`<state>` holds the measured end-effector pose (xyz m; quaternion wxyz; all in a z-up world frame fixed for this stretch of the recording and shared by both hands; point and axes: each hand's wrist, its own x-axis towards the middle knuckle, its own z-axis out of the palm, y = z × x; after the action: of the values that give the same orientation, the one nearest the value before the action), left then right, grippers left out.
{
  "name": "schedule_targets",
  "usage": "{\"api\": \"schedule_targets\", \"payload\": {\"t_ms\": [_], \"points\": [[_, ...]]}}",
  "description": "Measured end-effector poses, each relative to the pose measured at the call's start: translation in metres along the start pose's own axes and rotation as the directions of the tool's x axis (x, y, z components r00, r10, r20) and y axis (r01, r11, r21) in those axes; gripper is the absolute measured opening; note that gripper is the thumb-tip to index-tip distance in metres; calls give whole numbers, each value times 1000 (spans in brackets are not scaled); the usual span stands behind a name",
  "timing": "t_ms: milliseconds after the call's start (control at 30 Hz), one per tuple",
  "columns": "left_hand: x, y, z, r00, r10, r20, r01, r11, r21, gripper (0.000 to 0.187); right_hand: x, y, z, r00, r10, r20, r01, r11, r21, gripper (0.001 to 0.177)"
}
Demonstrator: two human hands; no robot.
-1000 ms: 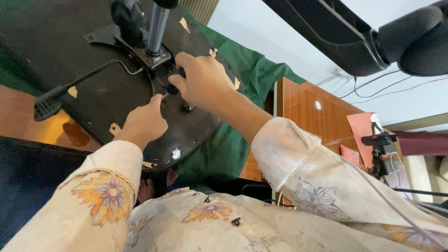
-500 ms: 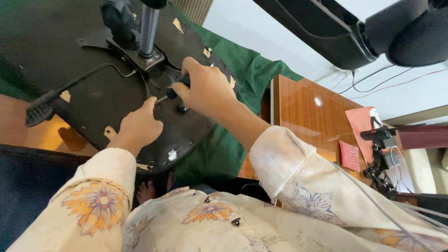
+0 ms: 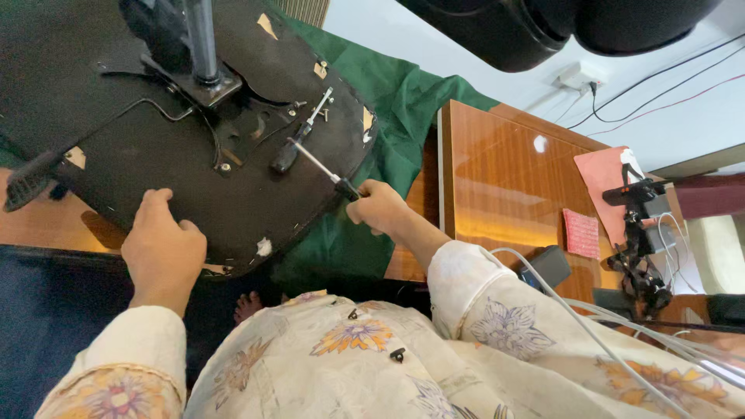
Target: The person uses a screwdriver to remove screws from the underside of an overturned chair. They loosen and remove several screws from the central mounting bracket and the seat base, then lift the chair slightly to access additional screws.
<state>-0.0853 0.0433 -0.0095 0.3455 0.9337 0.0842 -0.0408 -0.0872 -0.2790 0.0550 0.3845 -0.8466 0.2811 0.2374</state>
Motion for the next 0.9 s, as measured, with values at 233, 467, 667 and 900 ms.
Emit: {"api": "schedule_targets", "payload": {"t_ms": [233, 467, 667, 900], "points": [[-15, 4, 41, 943, -78, -323, 114, 989, 97, 73, 5, 37, -3, 993, 86, 83, -111, 923, 368, 34], [-19, 16, 39, 593, -755, 278, 692, 303, -655, 95, 8, 50, -1, 980, 86, 181, -167, 852, 497, 32], [-26, 28, 18, 524, -695, 492, 749, 102, -654, 68, 17, 49, -4, 967, 82, 241, -182, 886, 428, 34], [-26, 29, 18, 562, -698, 444, 721, 151, -676, 63, 21, 52, 4, 955, 66, 288, -185, 896, 405, 35]]}}
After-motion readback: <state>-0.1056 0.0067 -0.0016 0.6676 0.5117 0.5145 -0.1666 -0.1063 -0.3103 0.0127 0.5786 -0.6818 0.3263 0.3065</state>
